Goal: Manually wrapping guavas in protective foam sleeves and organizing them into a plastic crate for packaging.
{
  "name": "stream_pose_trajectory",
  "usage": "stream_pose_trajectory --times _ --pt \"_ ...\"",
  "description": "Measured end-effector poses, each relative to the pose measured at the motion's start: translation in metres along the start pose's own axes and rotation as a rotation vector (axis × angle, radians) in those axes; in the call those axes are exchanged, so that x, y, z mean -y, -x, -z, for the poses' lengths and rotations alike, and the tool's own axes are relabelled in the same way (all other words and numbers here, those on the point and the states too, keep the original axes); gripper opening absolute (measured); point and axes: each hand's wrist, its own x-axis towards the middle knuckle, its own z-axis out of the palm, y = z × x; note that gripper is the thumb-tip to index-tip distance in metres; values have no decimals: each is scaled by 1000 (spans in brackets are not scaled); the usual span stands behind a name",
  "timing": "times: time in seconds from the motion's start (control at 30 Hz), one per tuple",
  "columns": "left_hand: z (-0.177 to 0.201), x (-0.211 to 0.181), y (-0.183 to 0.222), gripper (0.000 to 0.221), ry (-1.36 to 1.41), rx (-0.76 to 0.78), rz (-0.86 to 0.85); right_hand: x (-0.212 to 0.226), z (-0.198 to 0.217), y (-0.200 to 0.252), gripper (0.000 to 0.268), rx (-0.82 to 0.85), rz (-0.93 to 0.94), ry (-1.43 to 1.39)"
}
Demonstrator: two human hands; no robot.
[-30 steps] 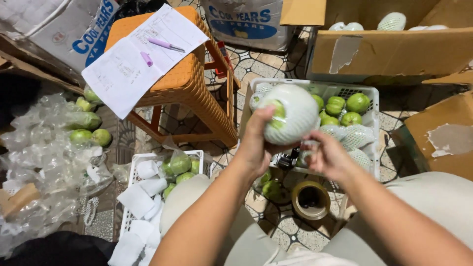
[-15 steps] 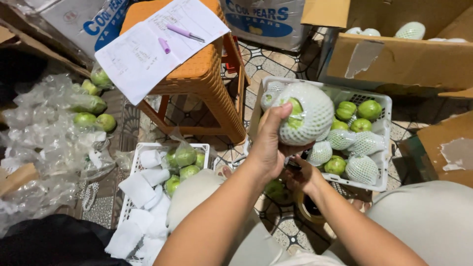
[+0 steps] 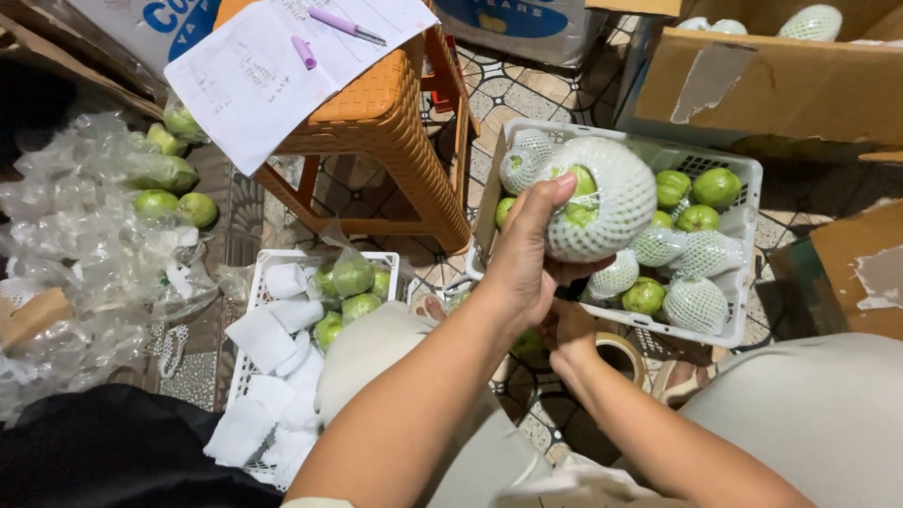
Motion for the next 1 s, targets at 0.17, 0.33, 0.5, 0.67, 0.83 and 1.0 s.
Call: stream_pose_trajectory --times 0.17,0.33,0.5,0.67,0.83,1.0 --pt "1 2 -2 58 2 1 2 23 -13 40 11 -72 84 -37" --pt "0 -1 0 63 -15 -6 13 38 -14 71 19 -161 150 82" --pt "0 -2 1 63 -18 5 -4 20 5 46 22 -193 291 197" --pt "-2 -2 3 63 -18 7 2 10 10 36 26 -171 364 232" --pt "-2 -3 2 63 -28 3 3 20 0 69 23 -172 411 244" --pt "-3 -3 2 63 -30 1 7 16 3 67 24 -153 392 298"
